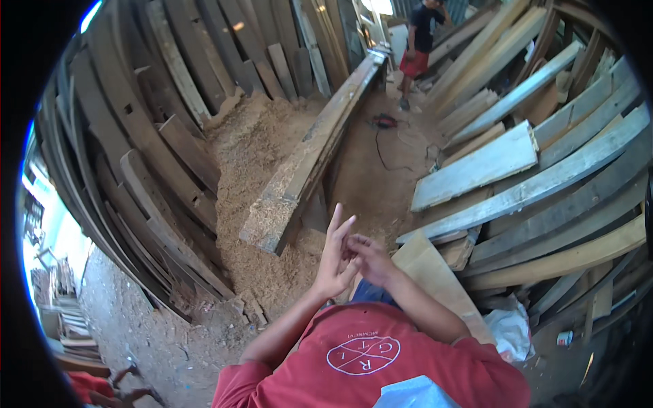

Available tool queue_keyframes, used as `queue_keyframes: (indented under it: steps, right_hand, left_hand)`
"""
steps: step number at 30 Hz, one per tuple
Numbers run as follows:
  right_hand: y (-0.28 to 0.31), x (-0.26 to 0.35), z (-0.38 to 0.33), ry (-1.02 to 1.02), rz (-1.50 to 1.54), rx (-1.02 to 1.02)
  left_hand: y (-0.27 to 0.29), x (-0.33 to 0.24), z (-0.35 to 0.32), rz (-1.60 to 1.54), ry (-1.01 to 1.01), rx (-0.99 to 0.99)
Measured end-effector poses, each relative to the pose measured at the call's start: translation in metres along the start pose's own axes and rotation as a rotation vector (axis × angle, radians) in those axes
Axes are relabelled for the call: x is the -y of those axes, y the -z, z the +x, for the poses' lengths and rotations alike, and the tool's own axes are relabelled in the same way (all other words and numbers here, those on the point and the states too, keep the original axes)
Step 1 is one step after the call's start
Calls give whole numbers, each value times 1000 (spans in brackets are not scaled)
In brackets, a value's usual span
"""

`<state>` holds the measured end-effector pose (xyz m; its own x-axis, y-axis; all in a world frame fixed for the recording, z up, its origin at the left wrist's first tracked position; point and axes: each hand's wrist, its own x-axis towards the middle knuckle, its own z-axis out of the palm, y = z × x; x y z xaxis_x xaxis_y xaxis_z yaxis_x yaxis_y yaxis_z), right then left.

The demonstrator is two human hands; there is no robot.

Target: The person measures a wooden board with a tape measure after moving and aligning several curved and straight wooden pieces on a workbench.

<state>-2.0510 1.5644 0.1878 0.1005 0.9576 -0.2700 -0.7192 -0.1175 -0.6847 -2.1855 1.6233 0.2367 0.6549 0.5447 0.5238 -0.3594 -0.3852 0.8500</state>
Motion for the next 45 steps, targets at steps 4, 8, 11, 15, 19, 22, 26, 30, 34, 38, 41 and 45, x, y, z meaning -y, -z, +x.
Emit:
queue_keyframes:
  steps: [4, 8, 11, 15, 19, 22, 26, 30, 34, 38, 41, 45]
  right_hand:
    - [5, 32, 52, -3, 124, 128]
    - [29, 68, 118, -29, 122, 94]
    - [45, 114, 169, -46, 166, 65]
    - [77, 184, 252, 22, 182, 124]
    - [112, 240, 318, 38, 324, 287]
    - [125, 293, 339, 194, 230, 128]
    - [159, 329, 371, 273, 96, -33]
    - [172, 374, 395, 259, 21, -137]
    - [191, 403, 430, 321, 34, -172]
    - [216, 440, 477, 296, -1, -201]
    - [241, 463, 524, 324, -18, -167]
    - [253, 497, 579, 290, 21, -122]
  left_hand:
    - [25, 34, 57, -92, -46, 46]
    - [36, 85, 119, -124, -9, 57]
    - [47, 129, 181, 156, -139, 65]
    - [54, 189, 274, 134, -113, 115]
    - [46, 216, 369, -98, -30, 90]
    - [40, 239, 426, -63, -35, 217]
    - [32, 275, 484, -58, -64, 285]
    - [24, 310, 530, -58, -77, 298]
    - [21, 344, 575, -73, -99, 316]
    - [25, 383, 628, -133, -111, 339]
    - [31, 419, 671, -195, -131, 347]
    - [48, 454, 731, -251, -120, 355]
